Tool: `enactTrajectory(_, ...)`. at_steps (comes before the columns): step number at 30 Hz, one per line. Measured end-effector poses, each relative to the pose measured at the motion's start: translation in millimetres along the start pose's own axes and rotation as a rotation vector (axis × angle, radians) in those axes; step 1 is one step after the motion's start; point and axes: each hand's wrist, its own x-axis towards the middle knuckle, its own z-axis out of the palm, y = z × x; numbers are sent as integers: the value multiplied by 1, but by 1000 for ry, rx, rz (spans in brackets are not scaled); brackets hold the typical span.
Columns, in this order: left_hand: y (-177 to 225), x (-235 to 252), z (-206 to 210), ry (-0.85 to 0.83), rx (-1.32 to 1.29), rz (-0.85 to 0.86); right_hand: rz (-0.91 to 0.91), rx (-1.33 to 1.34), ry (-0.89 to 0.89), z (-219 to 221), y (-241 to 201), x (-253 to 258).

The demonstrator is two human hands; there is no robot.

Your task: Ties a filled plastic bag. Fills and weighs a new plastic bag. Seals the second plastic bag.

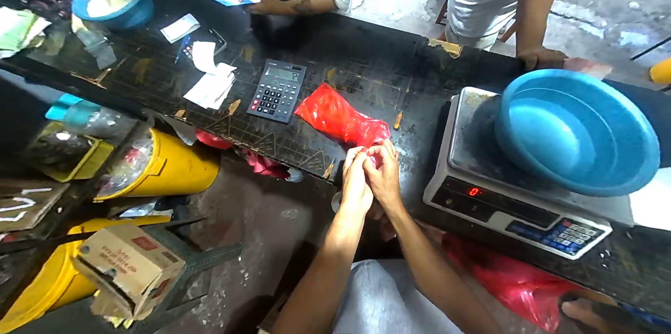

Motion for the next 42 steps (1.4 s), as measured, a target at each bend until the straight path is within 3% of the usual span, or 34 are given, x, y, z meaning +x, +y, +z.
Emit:
enactTrajectory(3, 1, 3, -3, -18, 60, 24, 15, -1, 0, -2, 4, 5)
enactTrajectory(6, -4, 15, -15, -71, 243, 169, 60, -36, -114, -19, 5, 21)
enactTrajectory(11, 1, 46, -43, -434, 436, 181, 189, 123, -459, -56, 14, 53)
enactTrajectory(14, 4, 56, -43, -525, 401, 143, 211, 135, -466, -54, 13, 52)
enactTrajectory(20, -4, 53, -36, -354, 338, 199, -37, -321, -233, -42, -5, 36)
enactTrajectory(27, -9, 52, -42, -370, 377, 211, 82, -178, -276, -46, -1, 35)
enactTrajectory(29, -12, 50, -39, -287, 394, 273, 99, -170, -238, -42, -3, 34)
enactTrajectory(34, -17, 39, -32, -129, 557, 448, -21, -292, -156, -29, -7, 29)
enactTrajectory(38, -12, 30, -39, -289, 713, 544, -106, -317, -151, -28, -18, 29)
enactTrajectory(42, -6, 20, -42, -125, 724, 612, -153, -230, -201, -21, -51, 31)
